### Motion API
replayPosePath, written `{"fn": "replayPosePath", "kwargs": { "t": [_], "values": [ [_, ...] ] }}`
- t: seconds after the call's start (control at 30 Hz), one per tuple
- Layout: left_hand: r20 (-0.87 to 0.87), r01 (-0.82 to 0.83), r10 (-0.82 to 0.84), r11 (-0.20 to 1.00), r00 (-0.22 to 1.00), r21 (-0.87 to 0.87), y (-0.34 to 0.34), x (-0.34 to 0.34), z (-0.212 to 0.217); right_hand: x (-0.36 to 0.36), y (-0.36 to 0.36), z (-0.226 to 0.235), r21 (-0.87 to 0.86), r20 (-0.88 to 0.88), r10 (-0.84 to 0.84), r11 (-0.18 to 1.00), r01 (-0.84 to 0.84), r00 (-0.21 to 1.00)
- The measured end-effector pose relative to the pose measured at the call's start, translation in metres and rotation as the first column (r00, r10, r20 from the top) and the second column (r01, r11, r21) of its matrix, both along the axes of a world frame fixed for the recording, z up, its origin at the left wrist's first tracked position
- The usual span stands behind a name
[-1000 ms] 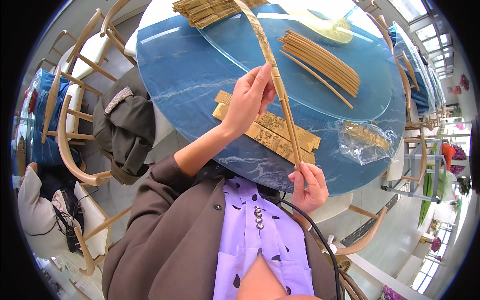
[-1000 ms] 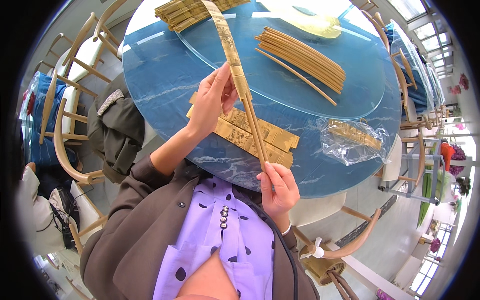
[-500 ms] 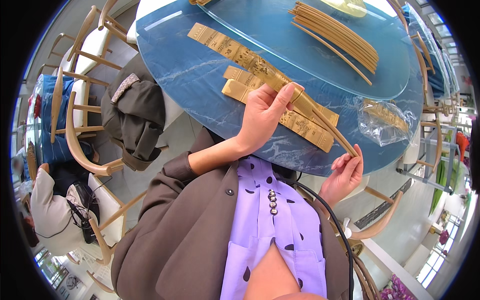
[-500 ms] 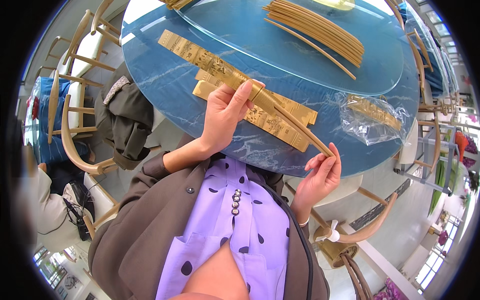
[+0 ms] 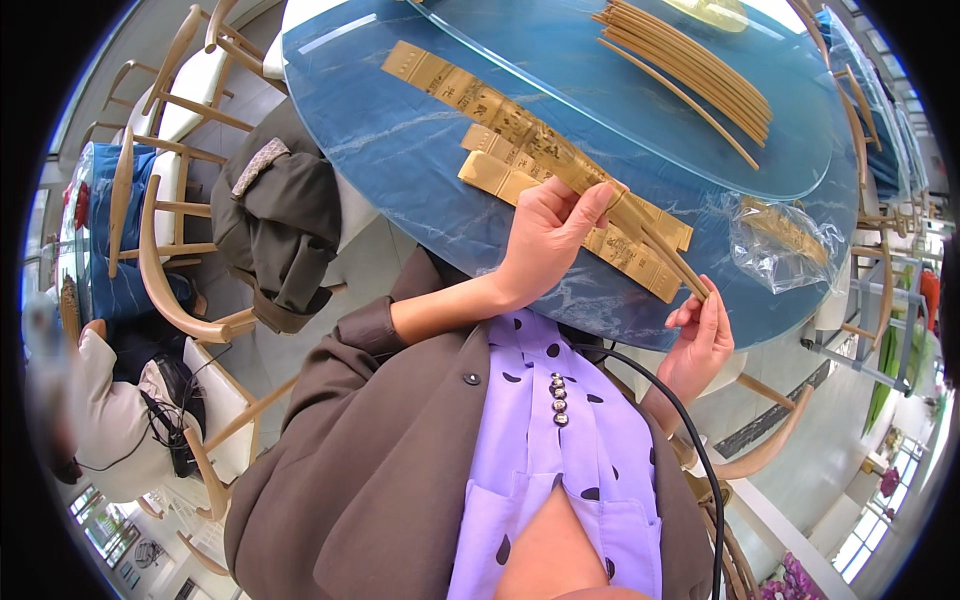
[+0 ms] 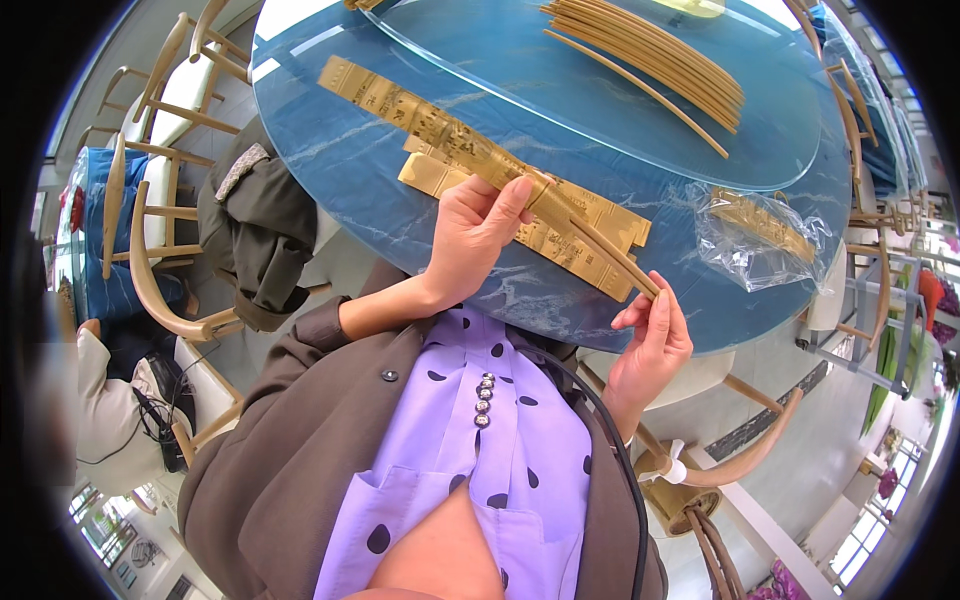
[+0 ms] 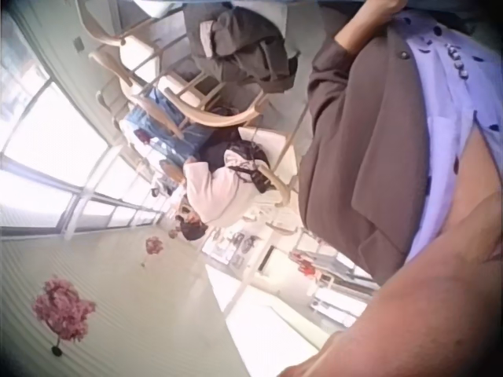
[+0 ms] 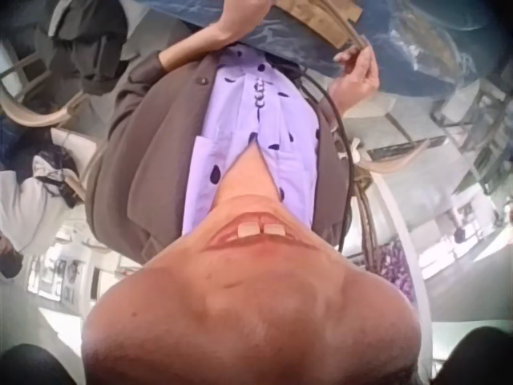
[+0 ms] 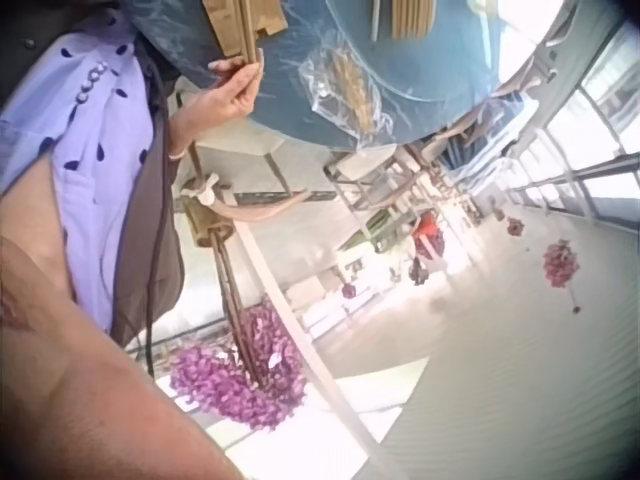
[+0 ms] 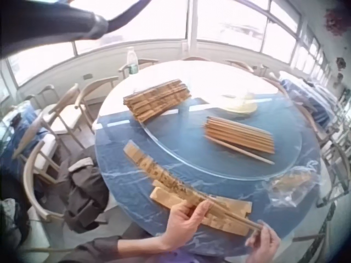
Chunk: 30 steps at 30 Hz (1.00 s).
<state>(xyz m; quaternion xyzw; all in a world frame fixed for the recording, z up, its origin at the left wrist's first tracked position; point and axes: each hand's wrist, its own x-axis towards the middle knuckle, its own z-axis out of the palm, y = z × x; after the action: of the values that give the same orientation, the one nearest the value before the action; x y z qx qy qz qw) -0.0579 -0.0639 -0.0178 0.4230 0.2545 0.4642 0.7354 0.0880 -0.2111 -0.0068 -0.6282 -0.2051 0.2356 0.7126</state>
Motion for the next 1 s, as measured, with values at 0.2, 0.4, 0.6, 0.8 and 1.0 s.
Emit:
{"fn": "replayPosePath", "kwargs": {
  "t": [0.2, 0.4, 0.6, 0.8, 1.0],
  "values": [
    [0.018, -0.004, 0.004, 1.000, 1.000, -0.014, -0.008, 0.005, -0.005, -0.012, 0.007, 0.003, -0.021, -0.048, 0.063, 0.998, -0.064, 0.997],
    [0.047, -0.043, 0.043, 0.999, 0.998, 0.002, 0.009, -0.004, 0.000, -0.001, -0.003, -0.006, 0.028, -0.072, 0.128, 0.992, -0.126, 0.989],
    [-0.009, -0.142, 0.142, 0.989, 0.990, 0.048, 0.002, -0.001, -0.003, 0.001, -0.004, -0.006, -0.001, -0.042, 0.112, 0.994, -0.112, 0.993],
    [-0.106, -0.066, 0.069, 0.997, 0.992, 0.038, 0.001, -0.004, -0.013, -0.005, -0.004, -0.004, -0.018, -0.032, 0.110, 0.994, -0.111, 0.993],
    [-0.036, -0.030, 0.031, 0.999, 0.999, 0.030, 0.000, -0.005, 0.001, -0.010, -0.001, -0.002, -0.020, -0.026, 0.118, 0.993, -0.118, 0.993]
  ]
}}
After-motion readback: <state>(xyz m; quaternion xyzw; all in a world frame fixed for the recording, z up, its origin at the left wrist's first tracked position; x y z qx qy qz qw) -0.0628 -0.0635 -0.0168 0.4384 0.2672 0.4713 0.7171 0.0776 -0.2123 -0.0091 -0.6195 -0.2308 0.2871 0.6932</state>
